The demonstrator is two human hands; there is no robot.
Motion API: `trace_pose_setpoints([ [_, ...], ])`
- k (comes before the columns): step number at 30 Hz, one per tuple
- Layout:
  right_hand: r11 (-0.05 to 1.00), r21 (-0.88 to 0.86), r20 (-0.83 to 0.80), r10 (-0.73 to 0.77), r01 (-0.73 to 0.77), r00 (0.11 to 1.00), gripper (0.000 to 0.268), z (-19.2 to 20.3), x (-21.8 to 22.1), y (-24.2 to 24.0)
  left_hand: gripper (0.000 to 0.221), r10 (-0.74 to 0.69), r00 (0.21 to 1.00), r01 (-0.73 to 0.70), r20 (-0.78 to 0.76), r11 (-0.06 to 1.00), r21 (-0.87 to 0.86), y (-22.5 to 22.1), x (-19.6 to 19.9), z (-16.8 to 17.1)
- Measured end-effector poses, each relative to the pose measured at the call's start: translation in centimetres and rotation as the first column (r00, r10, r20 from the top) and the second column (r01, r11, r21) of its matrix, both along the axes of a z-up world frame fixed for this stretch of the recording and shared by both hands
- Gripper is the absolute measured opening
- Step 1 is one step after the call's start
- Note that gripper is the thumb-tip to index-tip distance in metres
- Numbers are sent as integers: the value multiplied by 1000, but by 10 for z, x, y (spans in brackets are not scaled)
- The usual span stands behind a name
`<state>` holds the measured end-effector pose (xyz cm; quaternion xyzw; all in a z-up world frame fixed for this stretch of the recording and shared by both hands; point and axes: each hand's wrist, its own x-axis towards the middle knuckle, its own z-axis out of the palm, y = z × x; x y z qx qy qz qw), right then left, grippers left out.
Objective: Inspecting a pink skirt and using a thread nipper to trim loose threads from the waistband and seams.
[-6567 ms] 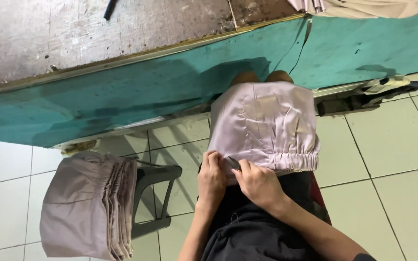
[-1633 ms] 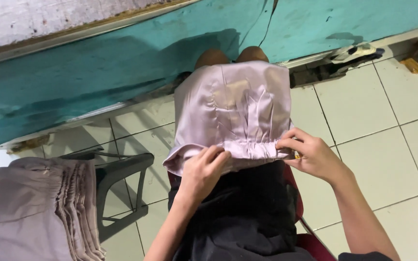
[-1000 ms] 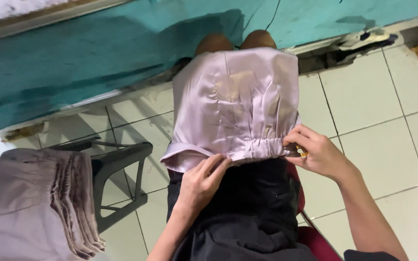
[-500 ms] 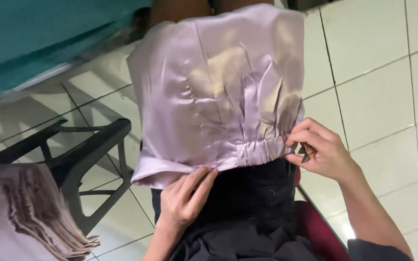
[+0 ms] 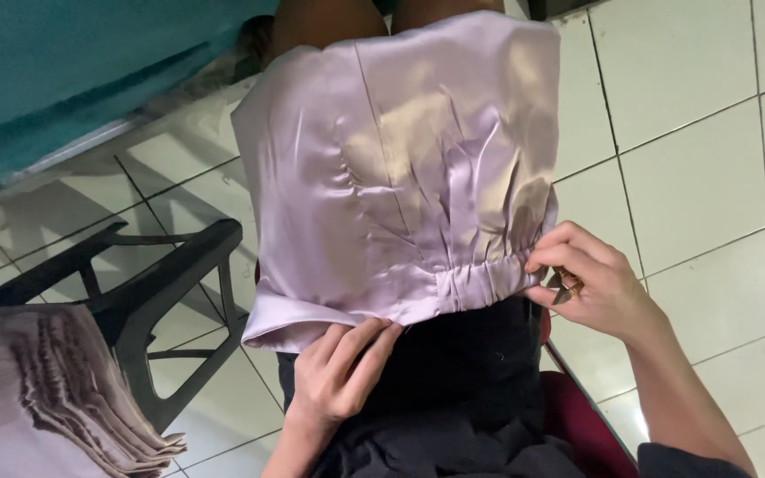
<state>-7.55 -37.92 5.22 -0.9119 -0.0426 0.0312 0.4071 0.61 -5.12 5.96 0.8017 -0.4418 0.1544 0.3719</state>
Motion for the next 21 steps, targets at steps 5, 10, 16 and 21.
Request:
trace_pose_setpoints([
  [5,1000,-23,-67,-11,9,998,21,22,1,0,1,-6,998,9,60,999,-38,-5,15,17],
  [10,993,-114,1,-19,19,1000,18,34,3,4,8,-18,993,27,116,997,-73,-8,31,31],
  [16,974,-202,225,-53,100,973,10,44,21,15,13,53,999,-52,10,997,-52,-16,50,26],
  [21,823,-370,476,-231,431,849,24,29,45,31,12,248,968,-248,-19,969,-3,-22,61,9],
])
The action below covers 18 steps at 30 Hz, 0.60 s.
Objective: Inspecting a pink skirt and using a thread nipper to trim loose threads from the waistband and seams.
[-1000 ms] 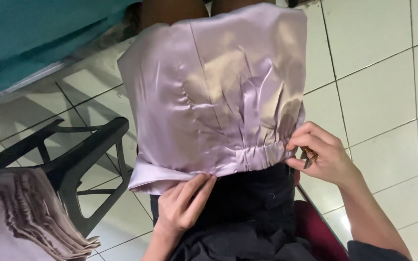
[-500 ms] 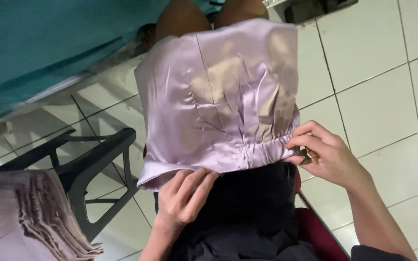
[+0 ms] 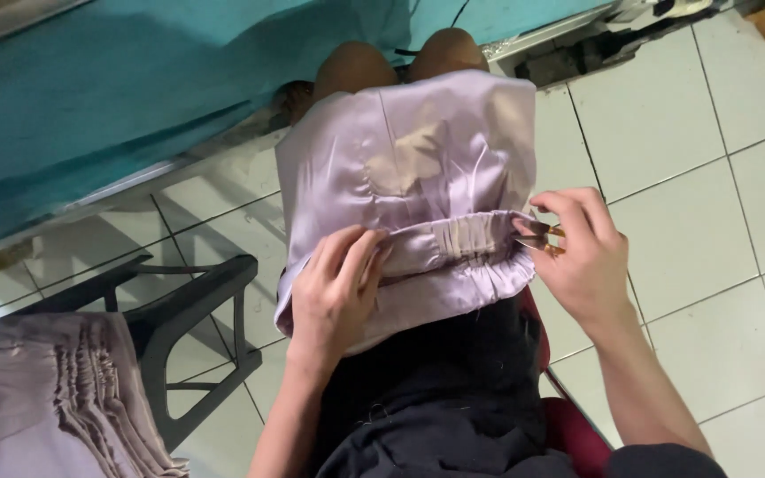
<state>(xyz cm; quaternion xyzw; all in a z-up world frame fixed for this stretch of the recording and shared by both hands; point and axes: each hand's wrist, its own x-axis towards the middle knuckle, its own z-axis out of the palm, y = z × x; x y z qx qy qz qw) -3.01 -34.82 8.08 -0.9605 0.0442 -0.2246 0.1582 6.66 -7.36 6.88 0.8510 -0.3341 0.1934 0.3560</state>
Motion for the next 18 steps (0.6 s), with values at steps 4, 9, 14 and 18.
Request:
trace_pose_setpoints([
  [4,996,92,-1,-19,19,1000,21,-1,8,8,13,50,998,-49,-24,998,31,0,-1,6],
  [9,969,247,-28,0,7,1000,22,4,13,8,19,4,996,2,-89,998,61,-3,2,19],
  [14,976,220,-46,-3,13,999,20,12,13,13,17,43,991,-20,-129,984,175,-14,13,17],
  [18,975,219,-61,-11,24,998,19,15,13,14,16,27,986,13,-164,971,239,-20,19,18],
])
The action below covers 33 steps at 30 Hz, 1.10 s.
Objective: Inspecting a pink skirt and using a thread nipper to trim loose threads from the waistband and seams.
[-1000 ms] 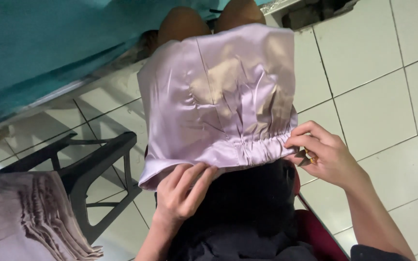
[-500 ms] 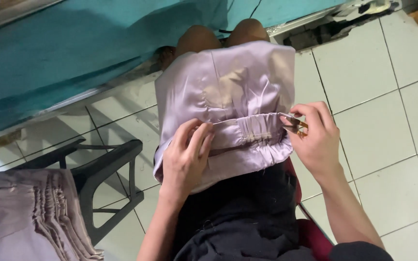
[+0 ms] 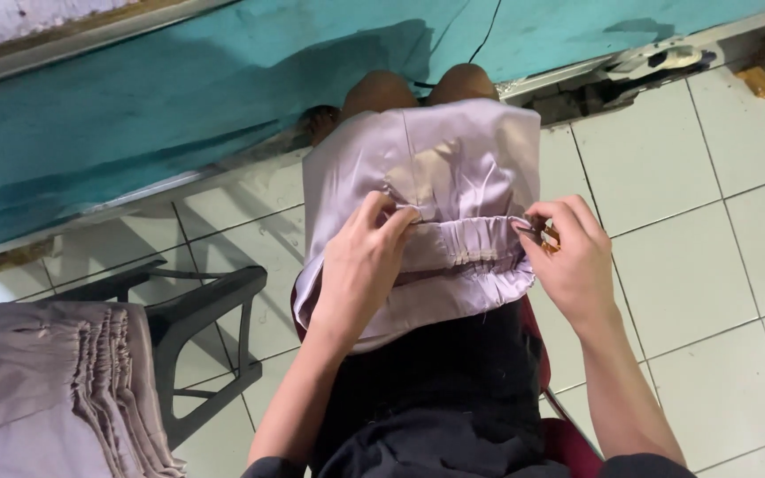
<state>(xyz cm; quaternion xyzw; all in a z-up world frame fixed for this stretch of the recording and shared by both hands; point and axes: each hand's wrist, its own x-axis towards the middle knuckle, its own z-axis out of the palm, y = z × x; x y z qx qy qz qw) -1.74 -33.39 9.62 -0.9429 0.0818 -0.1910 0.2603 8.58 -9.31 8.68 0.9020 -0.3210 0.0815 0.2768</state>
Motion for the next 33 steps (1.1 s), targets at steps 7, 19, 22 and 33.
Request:
trace_pose_setpoints([
  [7,998,-65,-3,-1,1,1000,24,6,-5,10,7,16,999,-16,49,1000,-14,-5,-2,-3],
  [19,950,-310,-43,37,-49,998,29,9,-21,49,6,-50,988,12,-145,968,-252,-12,-16,1],
  [22,925,-366,-41,91,-99,995,27,4,-20,53,4,-71,974,-2,-214,947,-322,-11,-20,1],
  [33,861,-503,-4,90,-80,996,24,-19,-11,61,9,-157,958,22,-238,873,-486,-10,-25,3],
])
